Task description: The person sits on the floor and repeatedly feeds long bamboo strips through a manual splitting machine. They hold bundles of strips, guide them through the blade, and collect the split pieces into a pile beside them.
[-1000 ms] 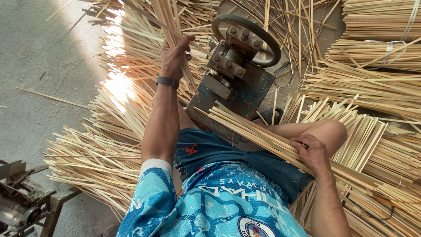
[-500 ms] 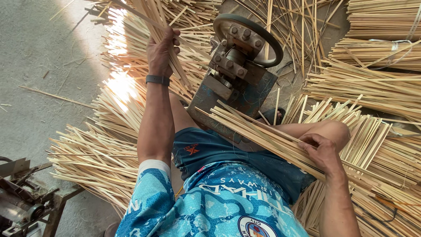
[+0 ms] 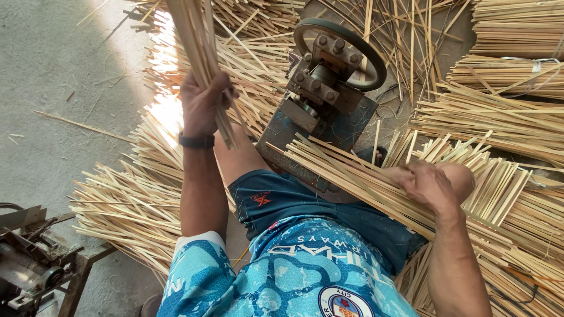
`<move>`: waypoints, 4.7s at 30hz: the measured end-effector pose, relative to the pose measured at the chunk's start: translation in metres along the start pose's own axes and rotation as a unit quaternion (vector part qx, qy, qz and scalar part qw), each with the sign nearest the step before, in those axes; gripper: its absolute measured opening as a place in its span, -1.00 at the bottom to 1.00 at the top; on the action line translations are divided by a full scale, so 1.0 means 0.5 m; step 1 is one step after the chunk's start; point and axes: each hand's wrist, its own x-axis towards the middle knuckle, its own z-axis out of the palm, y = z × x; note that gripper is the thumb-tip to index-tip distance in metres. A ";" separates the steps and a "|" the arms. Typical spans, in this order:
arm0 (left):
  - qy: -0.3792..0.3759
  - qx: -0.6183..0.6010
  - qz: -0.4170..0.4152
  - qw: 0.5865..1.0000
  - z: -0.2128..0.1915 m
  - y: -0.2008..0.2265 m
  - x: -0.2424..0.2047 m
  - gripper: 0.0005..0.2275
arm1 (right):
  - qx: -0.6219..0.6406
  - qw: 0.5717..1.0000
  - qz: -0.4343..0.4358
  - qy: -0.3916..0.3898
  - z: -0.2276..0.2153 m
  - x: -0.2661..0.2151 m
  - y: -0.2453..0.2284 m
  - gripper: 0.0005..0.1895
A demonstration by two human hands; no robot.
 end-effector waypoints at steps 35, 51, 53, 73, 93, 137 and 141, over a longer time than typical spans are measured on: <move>0.095 -0.026 -0.131 0.986 0.018 -0.187 0.074 -0.48 | 0.059 0.928 -0.152 0.334 -0.025 0.000 -0.018 -0.72; 0.072 -0.012 -0.082 0.994 0.023 -0.247 0.211 -0.48 | 0.229 0.970 0.023 0.073 0.045 -0.099 0.046 -0.80; 0.065 -0.051 -0.056 0.995 0.007 -0.211 0.219 -0.55 | 0.276 0.955 0.021 0.102 0.033 -0.112 0.066 -0.84; 0.120 -0.088 -0.115 0.982 0.021 -0.215 0.121 -0.47 | -0.001 0.957 -0.021 0.288 -0.031 -0.022 0.004 -0.66; 0.166 -0.067 -0.024 0.984 -0.021 -0.097 0.239 -0.82 | 0.175 0.942 -0.098 0.271 -0.072 -0.066 -0.117 -0.82; 0.141 -0.172 0.297 0.929 0.005 0.087 -0.065 -0.71 | 0.773 0.581 -0.215 -0.138 0.017 -0.150 -0.258 -0.67; 0.110 -0.249 0.324 0.906 0.047 0.046 -0.035 -0.53 | 0.855 0.449 -0.221 -0.134 0.046 -0.167 -0.293 -0.71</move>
